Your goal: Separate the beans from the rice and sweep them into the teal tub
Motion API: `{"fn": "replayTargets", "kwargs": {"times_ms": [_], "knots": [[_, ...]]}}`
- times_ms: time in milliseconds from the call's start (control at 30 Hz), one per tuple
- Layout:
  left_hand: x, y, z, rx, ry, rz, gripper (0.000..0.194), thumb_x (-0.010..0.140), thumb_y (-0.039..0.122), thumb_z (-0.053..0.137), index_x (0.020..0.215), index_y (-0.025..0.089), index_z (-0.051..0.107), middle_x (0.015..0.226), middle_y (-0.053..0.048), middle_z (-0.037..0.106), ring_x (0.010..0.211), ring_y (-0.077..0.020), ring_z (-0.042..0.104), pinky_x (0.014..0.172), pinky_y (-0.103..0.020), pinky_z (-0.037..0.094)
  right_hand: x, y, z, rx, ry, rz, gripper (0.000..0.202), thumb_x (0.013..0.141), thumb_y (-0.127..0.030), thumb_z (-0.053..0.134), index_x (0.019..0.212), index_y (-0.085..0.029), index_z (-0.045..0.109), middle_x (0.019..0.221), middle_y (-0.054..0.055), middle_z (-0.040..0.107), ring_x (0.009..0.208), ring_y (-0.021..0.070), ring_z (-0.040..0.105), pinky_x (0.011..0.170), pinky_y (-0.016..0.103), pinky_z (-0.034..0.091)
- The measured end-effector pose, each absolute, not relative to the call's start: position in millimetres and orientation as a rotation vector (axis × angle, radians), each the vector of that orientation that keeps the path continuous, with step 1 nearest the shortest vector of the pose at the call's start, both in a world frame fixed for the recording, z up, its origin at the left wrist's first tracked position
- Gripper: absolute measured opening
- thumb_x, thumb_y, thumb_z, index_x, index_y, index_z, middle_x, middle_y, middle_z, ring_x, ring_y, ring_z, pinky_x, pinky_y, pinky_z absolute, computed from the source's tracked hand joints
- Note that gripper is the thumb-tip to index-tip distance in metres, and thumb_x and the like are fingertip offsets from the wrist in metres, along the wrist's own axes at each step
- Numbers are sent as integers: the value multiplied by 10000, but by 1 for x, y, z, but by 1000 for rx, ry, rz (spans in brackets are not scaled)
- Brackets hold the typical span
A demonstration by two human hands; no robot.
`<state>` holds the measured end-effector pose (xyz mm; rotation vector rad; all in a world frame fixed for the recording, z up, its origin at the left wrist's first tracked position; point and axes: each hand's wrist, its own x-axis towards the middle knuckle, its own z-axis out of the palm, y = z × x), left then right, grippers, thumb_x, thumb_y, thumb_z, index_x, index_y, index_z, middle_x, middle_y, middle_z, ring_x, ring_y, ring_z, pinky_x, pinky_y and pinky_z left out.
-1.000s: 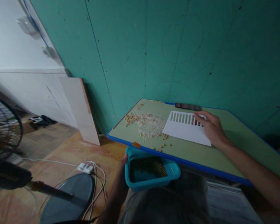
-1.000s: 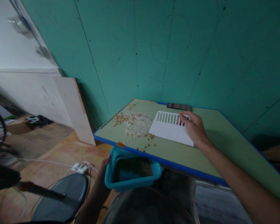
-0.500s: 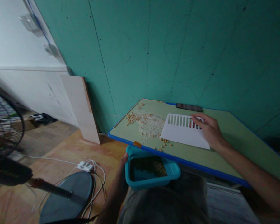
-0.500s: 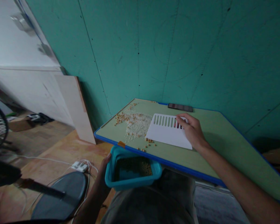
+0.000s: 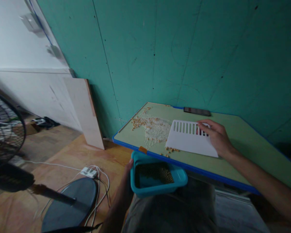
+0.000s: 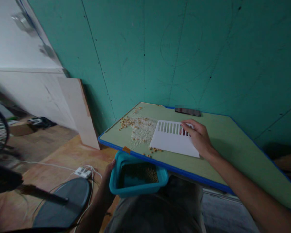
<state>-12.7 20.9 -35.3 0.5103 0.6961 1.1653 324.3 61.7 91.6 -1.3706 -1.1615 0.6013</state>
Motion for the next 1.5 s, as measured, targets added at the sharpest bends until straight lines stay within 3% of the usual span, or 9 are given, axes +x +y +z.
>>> {"fn": "replayTargets", "kwargs": {"times_ms": [167,733,1033,1233,1500], "knots": [[-15,22,-38,499,714,1167,409,864,497,703,1092,166,778,983,-70,842,1199,-345,692,1132,-451,446,324,61,91,-1367,-1148,592,299,708,-525,788,871,-279,740,716,13,690,605,205,599,545,321,424],[-11,10,-14,493,756,1109,571,893,540,651,1323,165,678,1130,-86,815,1202,-340,690,1140,-460,437,321,61,92,-1362,-1107,547,284,708,-515,782,856,-279,730,691,12,673,608,225,597,541,336,423],[-16,25,-41,438,689,1068,456,859,524,688,1125,161,762,1022,-94,836,1083,-351,746,1114,-483,461,326,65,86,-1375,-1155,485,283,751,-537,754,887,-290,730,735,19,681,639,234,608,566,353,425],[-22,30,-54,411,662,1060,459,855,498,704,1167,166,756,993,-90,840,1124,-359,727,1118,-476,458,328,68,84,-1373,-1115,449,274,748,-552,751,855,-302,720,700,25,659,605,235,576,526,353,384],[-20,33,-58,423,651,1082,468,867,487,694,1211,173,738,1062,-95,830,1155,-356,713,1129,-476,443,327,66,85,-1374,-1137,478,272,746,-543,756,865,-301,721,710,21,673,634,235,593,546,346,422]]}}
